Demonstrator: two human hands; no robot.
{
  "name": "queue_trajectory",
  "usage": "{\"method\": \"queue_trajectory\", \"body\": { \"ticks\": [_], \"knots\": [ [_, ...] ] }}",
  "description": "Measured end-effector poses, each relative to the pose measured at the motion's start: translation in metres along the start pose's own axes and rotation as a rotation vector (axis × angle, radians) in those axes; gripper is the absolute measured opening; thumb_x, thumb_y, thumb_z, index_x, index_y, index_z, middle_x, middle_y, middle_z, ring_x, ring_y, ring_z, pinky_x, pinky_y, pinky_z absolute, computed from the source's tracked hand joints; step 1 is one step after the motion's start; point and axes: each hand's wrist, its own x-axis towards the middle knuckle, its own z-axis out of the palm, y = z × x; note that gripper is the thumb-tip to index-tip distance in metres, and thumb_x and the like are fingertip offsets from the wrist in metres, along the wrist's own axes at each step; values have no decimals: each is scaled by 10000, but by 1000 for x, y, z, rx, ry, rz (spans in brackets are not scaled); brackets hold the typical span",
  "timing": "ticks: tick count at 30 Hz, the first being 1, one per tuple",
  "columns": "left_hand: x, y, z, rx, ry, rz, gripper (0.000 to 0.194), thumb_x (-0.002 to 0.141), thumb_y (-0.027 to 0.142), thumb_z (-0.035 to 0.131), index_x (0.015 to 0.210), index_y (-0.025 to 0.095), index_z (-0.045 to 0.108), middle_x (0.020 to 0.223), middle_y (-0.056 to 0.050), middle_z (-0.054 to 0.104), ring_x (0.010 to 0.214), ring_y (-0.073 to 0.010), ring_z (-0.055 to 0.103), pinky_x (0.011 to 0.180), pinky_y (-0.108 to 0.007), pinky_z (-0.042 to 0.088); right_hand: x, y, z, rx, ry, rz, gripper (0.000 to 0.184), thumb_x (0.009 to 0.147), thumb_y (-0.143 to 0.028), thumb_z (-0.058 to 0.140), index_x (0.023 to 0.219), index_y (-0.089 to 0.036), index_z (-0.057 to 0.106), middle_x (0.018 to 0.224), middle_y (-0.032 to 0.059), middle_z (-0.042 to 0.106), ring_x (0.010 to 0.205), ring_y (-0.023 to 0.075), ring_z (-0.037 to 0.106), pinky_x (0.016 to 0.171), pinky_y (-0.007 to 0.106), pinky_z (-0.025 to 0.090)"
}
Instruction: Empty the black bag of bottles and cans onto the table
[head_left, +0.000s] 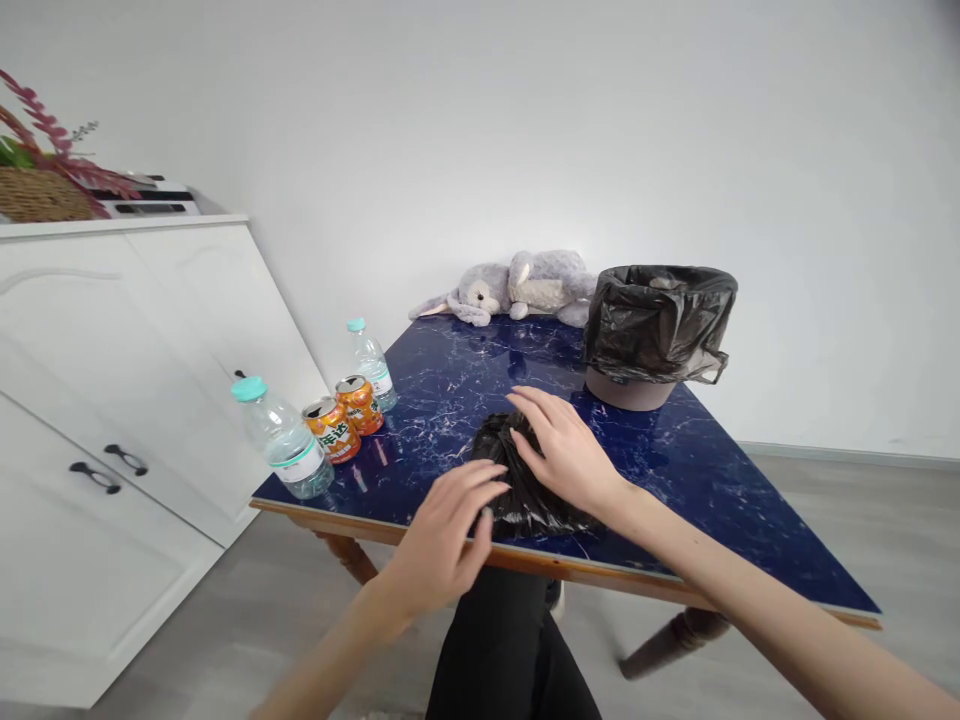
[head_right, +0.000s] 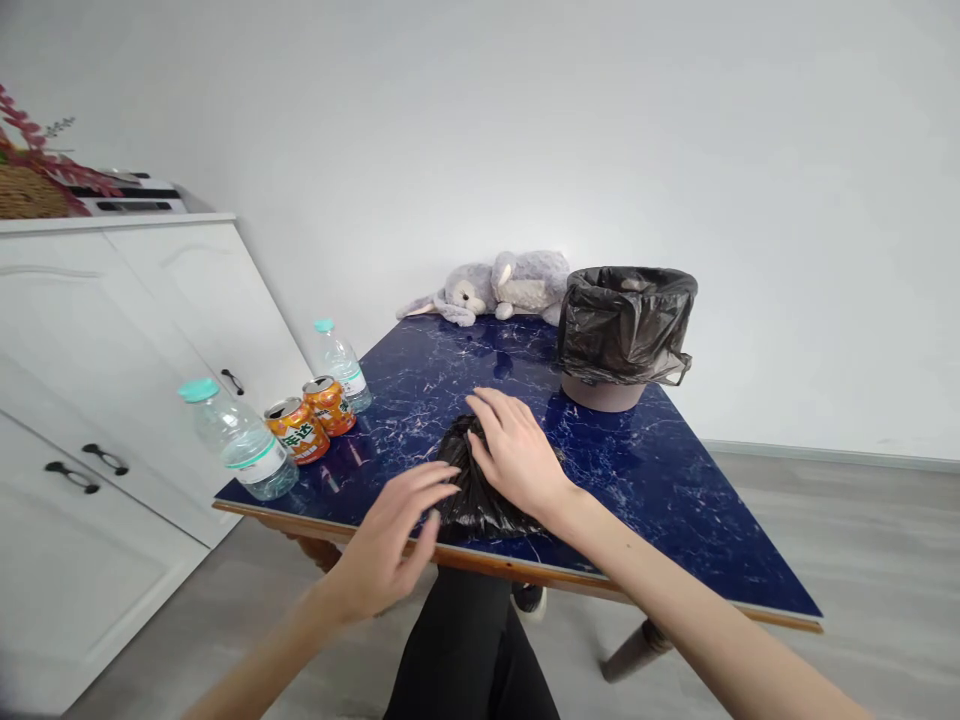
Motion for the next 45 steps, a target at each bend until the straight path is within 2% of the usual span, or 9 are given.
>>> {"method": "queue_trajectory", "body": {
  "ticks": [6,11,15,24,27,30,34,39,45],
  "knots": [
    [6,2,19,78,-328,94,760,1072,582,525,1681,182,309,1684,-150,458,1607,-319,358,1329,-530,286,-14,29,32,19,-320,-142,572,1134,-487,358,1644,-240,439,1721,107,402,1645,313,239,1336,613,198],
    [-7,-15,27,102,-322,47,744,1097,516,512,1715,217,226,1706,-121,427,1600,-273,378,1322,-484,301,-8,58,61,76,-437,-79,574,1138,-535,334,1660,-306,405,1742,80,355,1643,289,237,1324,625,171],
    [-10,-20,27,72,-303,38,597,1082,452,586,1621,247,434,1593,-91,586,1534,-277,488,1258,-498,381,-11,54,39,131,-426,-17,614,1141,-573,247,1672,-298,385,1737,66,362,1639,270,254,1327,601,212],
    [-10,-6,18,-121,-29,36,239,1118,313,532,1184,231,746,1046,-40,843,952,-201,788,918,-346,568,-88,10,-53,253,-517,-134,781,986,-586,671,1666,-312,404,1688,59,466,1578,310,407,1317,539,322],
    [5,1,9,-225,-33,-187,252,1110,397,544,1130,250,747,975,-15,835,815,-177,784,806,-278,580,-95,7,-54,346,-466,36,435,1072,-516,538,1397,-276,698,1382,59,742,1271,281,693,1100,419,551],
    [26,-1,4,-241,39,-316,244,1109,386,532,1253,267,689,1082,-16,824,927,-190,799,862,-281,599,-83,17,-42,441,-389,220,494,1076,-572,469,985,-204,785,919,40,797,826,227,718,770,317,580],
    [46,-5,5,129,223,-146,330,1101,249,510,1416,220,605,1425,-107,708,1355,-282,649,1155,-469,496,-53,44,-15,502,-410,315,517,1016,-630,496,960,-186,755,934,33,779,874,242,671,820,326,531],
    [50,-2,17,373,-79,205,346,1104,220,467,1386,189,665,1527,-97,645,1543,-309,464,1299,-553,319,-25,70,13,537,-539,352,484,945,-613,533,924,-183,752,966,47,790,889,260,674,816,340,509],
    [52,-34,32,443,-306,120,415,1125,299,425,1462,174,632,1531,-99,645,1537,-358,465,1296,-598,298,-16,81,23,518,-612,396,415,900,-561,598,873,-178,757,832,33,773,755,224,644,718,319,473]
  ]
}}
